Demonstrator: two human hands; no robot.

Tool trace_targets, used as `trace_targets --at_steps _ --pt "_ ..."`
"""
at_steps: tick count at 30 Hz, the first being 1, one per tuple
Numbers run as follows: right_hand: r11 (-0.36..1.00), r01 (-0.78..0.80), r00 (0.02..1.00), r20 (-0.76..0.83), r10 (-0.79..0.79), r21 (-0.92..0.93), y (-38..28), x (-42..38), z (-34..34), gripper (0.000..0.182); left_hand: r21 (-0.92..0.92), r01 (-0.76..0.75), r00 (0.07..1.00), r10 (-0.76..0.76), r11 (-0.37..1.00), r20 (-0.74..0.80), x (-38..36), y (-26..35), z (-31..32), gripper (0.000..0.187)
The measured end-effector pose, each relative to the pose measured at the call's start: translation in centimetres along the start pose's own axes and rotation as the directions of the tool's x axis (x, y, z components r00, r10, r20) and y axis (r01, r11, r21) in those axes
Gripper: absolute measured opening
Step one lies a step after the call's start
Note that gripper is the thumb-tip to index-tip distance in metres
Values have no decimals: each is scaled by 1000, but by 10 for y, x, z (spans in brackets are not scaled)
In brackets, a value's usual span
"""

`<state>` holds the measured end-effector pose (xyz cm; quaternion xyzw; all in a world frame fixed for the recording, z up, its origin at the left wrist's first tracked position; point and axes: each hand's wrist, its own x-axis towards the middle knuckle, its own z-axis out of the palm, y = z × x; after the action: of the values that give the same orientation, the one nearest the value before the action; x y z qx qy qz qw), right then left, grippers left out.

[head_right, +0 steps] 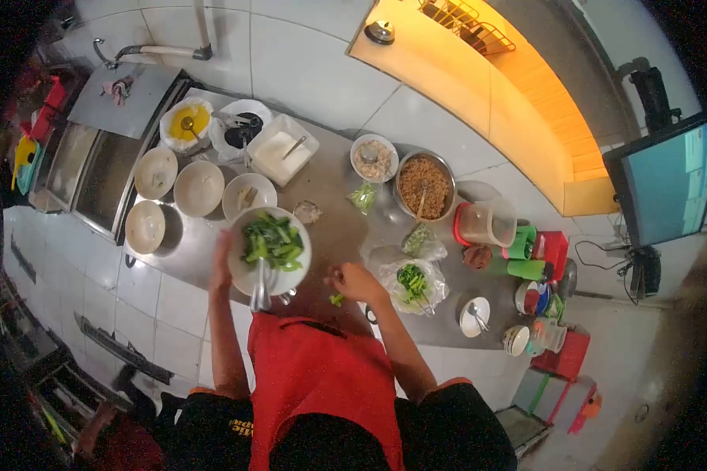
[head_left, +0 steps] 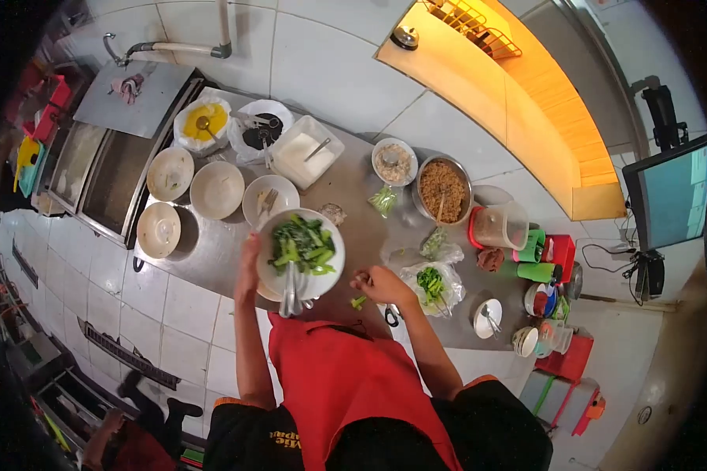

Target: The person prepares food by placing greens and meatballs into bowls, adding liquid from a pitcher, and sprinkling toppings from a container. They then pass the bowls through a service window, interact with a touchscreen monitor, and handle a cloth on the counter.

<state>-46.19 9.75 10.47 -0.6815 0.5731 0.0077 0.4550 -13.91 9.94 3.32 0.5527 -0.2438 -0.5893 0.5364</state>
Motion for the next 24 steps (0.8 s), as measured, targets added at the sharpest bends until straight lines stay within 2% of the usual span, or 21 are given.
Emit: trace_targets --at_steps 2,4,6,7,8,9,10,11,12,13,14,15,16,17,18,20,22,24 --pt "1000 18 1000 12 -18 -1 -18 4 -16 30 82 -62 998 61 995 15 1 -46 9 54" --pt "999 33 999 35 -34 6 -10 7 -13 29 81 -21 999 19 996 26 -16 -54 17 53" --pt "952 159 987 13 -161 -262 32 16 5 27 259 -26 997 4 965 83 -50 -41 29 53" --pt "964 80 997 28 -76 -253 40 16 10 26 264 -15 998 -2 964 64 -60 -45 31 53" --pt "963 95 995 47 -86 -251 42 18 13 26 34 95 989 -98 995 113 -68 -46 33 53" --pt "959 46 996 83 -23 -281 45 18 17 25 -190 213 966 -178 958 186 -75 -47 33 54" --pt "951 -9 993 113 46 -310 48 15 23 24 -186 222 966 -190 957 175 -82 -48 32 54" --pt "954 95 990 130 -60 -284 52 14 27 26 -246 227 973 -205 942 109 -88 -42 33 54" --pt "961 78 991 129 -45 -265 52 17 32 26 -295 237 971 -232 925 53 -93 -39 32 55" --pt "956 71 990 140 -32 -286 56 14 43 26 -137 290 956 -292 947 4 -93 -49 16 58" --pt "953 58 989 147 -15 -297 59 4 58 26 -26 291 956 -292 956 -26 -103 -1 29 59" --pt "936 137 972 224 -64 -324 52 6 62 27 293 234 972 -233 927 -41 -95 -18 10 58" --pt "914 205 950 294 -100 -350 44 3 66 29 576 143 986 -165 805 -15 -83 -33 -15 57" --pt "929 174 953 295 -75 -326 42 -5 79 31 595 128 980 -192 793 45 -80 -32 -31 57" --pt "940 141 957 286 -49 -312 41 -7 87 33 511 95 991 -132 854 37 -71 -31 -43 59" --pt "961 180 958 259 -124 -209 21 -24 78 34 317 32 999 -32 948 -6 -51 -33 -50 62" --pt "981 122 970 227 -86 -150 32 -34 78 33 303 199 979 -203 932 -20 -37 3 -31 70" --pt "994 87 974 216 -70 -68 58 -53 77 32 332 134 987 -96 934 -129 -43 27 6 76"
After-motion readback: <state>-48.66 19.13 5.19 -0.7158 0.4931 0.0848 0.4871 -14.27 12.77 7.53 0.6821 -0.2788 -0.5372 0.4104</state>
